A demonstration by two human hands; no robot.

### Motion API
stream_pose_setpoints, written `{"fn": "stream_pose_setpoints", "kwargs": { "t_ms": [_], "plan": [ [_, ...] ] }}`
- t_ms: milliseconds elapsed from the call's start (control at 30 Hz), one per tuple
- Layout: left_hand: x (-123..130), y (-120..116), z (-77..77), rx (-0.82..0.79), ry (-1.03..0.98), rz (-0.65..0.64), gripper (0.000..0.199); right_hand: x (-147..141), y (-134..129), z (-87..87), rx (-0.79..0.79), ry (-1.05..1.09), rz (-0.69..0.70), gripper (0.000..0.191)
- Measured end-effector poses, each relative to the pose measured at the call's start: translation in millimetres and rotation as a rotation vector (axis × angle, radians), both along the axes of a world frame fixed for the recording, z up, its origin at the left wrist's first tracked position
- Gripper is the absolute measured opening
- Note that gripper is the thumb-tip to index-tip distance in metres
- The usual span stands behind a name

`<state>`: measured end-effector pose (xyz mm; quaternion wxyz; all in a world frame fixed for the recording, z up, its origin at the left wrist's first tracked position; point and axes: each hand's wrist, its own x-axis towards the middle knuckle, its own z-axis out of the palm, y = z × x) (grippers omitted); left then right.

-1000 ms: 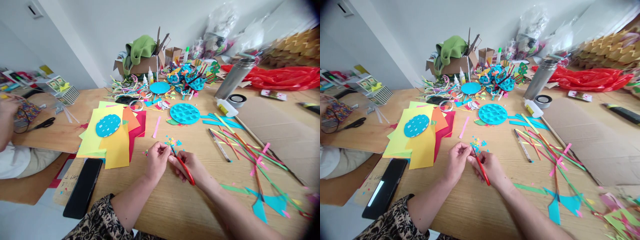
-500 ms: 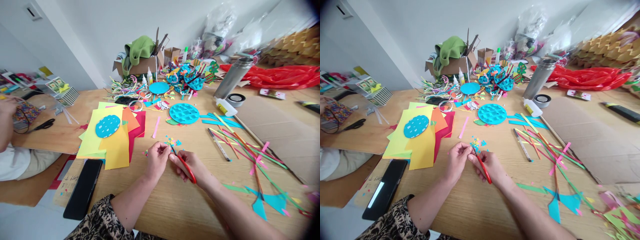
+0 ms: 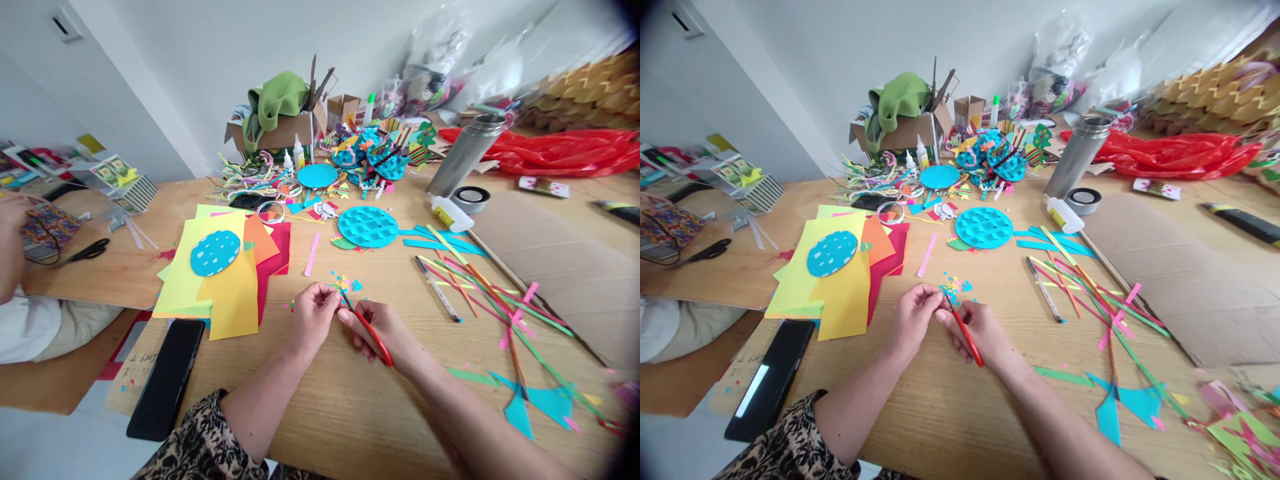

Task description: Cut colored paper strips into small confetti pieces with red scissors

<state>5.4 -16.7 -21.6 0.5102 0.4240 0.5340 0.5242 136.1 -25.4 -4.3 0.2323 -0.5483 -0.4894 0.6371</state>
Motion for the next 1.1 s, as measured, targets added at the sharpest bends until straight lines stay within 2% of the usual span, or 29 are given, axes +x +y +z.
{"fn": "stream_pose_setpoints", "kwargs": {
  "t_ms": [567, 1100],
  "plan": [
    [2.3, -0.3, 0.5, -0.021, -0.066, 0.006, 0.013, 1.5, 0.0, -6.1, 0.014, 0.040, 0.002, 0.045],
    [4.3, -0.8, 4.0, -0.036, -0.115, 0.021, 0.015, 1.0, -0.6, -2.0, 0.007, 0.017, 0.007, 0.046]
  ]
}}
